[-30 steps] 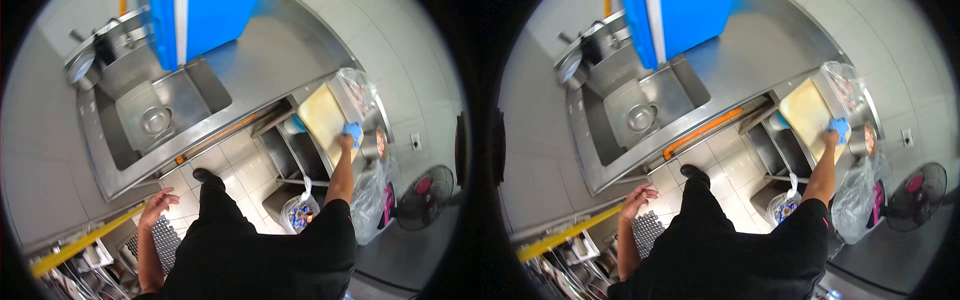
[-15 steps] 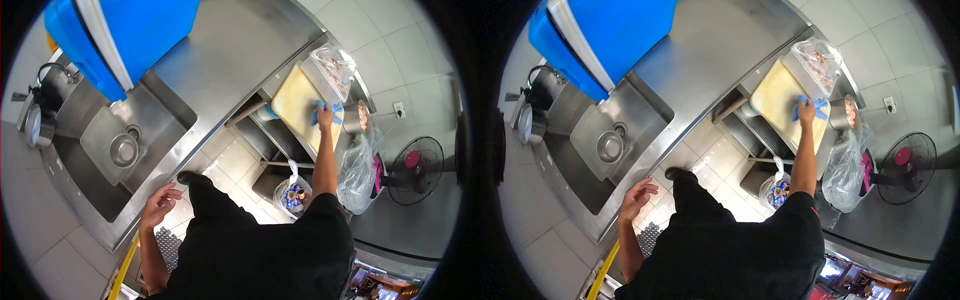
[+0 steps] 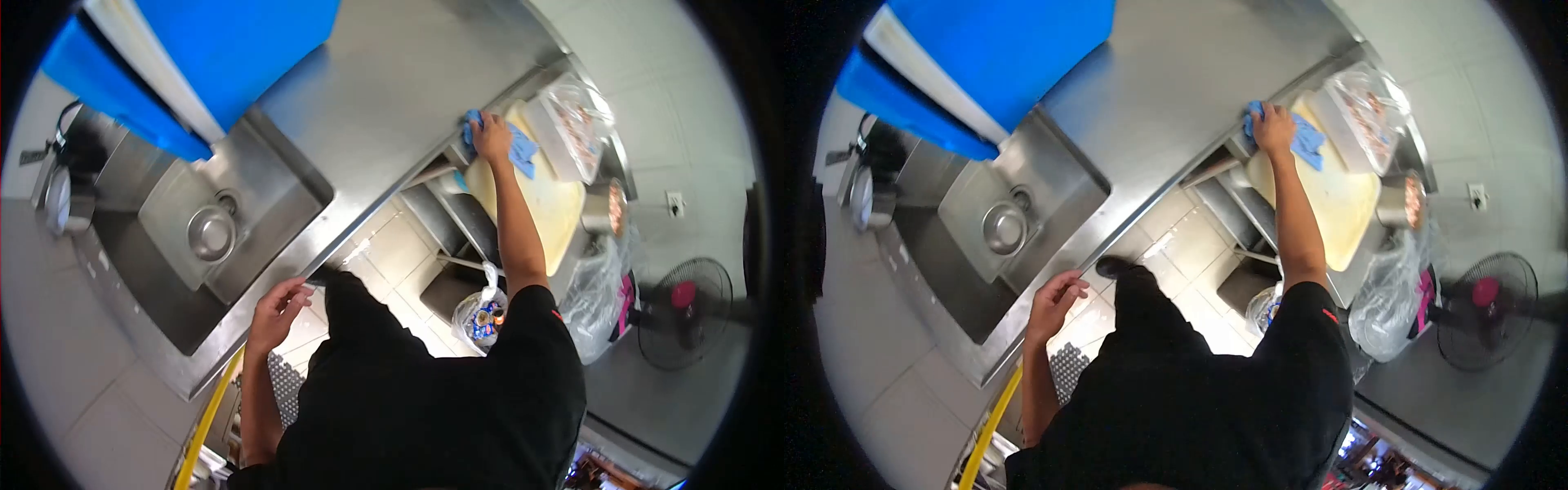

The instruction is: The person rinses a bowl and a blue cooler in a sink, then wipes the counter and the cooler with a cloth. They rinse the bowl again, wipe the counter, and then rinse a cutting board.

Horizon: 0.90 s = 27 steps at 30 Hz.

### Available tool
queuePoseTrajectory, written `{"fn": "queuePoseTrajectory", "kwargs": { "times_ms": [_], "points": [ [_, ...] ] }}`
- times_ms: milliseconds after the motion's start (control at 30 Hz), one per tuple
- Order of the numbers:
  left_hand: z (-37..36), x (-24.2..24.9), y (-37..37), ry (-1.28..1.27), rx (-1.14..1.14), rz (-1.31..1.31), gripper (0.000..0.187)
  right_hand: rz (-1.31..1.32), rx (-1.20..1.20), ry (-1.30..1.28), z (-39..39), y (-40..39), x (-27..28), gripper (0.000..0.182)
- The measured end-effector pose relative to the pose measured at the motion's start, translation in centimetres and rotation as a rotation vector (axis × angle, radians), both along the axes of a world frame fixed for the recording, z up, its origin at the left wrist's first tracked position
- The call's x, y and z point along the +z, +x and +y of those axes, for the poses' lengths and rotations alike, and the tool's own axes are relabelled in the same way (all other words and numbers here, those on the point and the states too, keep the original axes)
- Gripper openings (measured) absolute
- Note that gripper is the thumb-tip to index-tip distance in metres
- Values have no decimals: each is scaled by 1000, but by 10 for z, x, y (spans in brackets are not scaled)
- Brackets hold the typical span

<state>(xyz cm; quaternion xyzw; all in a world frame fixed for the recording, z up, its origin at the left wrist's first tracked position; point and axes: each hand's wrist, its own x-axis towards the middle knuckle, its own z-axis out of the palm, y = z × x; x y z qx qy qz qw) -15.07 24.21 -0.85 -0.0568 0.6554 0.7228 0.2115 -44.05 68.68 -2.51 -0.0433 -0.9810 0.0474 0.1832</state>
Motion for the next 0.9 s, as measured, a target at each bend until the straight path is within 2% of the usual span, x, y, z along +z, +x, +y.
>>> {"fn": "queuePoseTrajectory", "kwargs": {
  "times_ms": [67,100,167,200,267,333,367,433,467,533,567,667,733,900],
  "points": [
    [-5,-8,2,-22,79,-22,28,-73,20,-31,-17,-6,-21,33],
    [-7,-14,5,-33,120,-7,27,-12,227,-127,-15,-13,-30,36],
    [-6,-7,15,-73,175,12,25,158,230,-15,-2,-44,-47,34],
    [-6,-6,17,-39,196,8,24,64,141,-61,-12,-54,-21,34],
    [-5,-7,22,-50,203,43,23,-42,254,-39,-4,-84,-1,41],
    [-3,-9,30,-21,235,24,24,-260,468,-404,0,-101,-2,43],
    [-3,-10,33,6,248,19,24,-266,486,-404,4,-106,-8,43],
    [-2,-7,45,-68,264,5,24,-73,382,376,21,-106,-45,48],
    [-3,-6,51,-140,262,0,24,-72,392,377,12,-100,-51,48],
    [-2,-12,75,-128,314,1,24,-153,167,121,-13,-81,-56,49],
    [-3,-19,87,-83,377,-16,25,-103,159,122,-32,-68,-61,46],
    [0,-28,124,-50,472,-17,25,-37,210,75,-107,-20,-58,45],
    [5,-41,148,-56,507,-55,25,60,348,31,-156,8,-58,43],
    [22,-27,192,-147,554,59,25,47,545,-205,-291,84,-44,39]
  ]
}}
